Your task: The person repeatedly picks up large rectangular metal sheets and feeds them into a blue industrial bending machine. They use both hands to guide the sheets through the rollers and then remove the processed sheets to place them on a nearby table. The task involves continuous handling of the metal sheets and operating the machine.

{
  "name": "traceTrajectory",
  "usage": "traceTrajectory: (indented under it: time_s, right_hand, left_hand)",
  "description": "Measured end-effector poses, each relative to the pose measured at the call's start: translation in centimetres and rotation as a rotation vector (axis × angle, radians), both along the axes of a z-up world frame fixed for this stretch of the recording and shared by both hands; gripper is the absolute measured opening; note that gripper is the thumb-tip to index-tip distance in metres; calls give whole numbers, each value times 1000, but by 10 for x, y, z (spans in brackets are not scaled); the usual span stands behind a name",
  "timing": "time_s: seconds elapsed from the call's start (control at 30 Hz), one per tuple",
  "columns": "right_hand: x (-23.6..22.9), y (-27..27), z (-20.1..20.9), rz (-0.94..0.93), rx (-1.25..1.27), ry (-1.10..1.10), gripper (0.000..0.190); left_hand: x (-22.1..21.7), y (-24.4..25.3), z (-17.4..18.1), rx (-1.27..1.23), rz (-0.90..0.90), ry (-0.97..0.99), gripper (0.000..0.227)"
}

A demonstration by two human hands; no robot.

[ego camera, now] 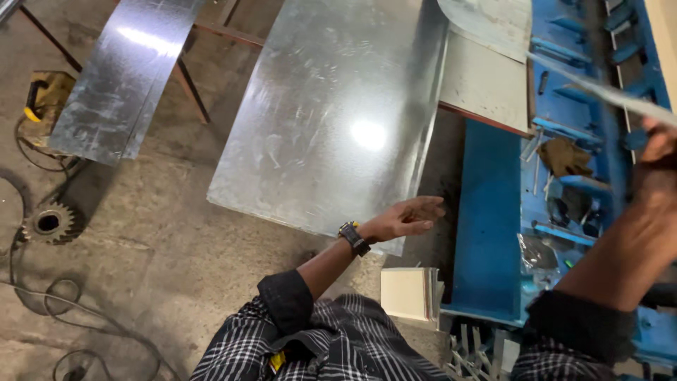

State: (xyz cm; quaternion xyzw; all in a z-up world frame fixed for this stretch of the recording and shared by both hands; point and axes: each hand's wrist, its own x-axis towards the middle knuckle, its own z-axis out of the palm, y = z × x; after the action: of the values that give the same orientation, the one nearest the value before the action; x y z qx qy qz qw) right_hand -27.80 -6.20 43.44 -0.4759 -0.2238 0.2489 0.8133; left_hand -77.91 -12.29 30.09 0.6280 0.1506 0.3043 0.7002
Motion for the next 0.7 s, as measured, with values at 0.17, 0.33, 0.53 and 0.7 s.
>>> traceTrajectory:
  time_s: [0.17,0.33,0.53,0.7]
  right_hand:
    - [-205,-25,-56,354,122,-32,20]
    - [-397,-33,-139,613,10,254,35]
    - [-550,-35,-156,990,-243,452,26]
    - [-582,-24,-147,1524,-415,-161,42]
  left_hand:
    - [-36,23,30,5,131,-20,96]
    - [-77,29,-7,-312,513,-217,76]
    - [-181,59,-21,-237,1235,-152,43]
    - [-327,97,17,-334,1203,-263,39]
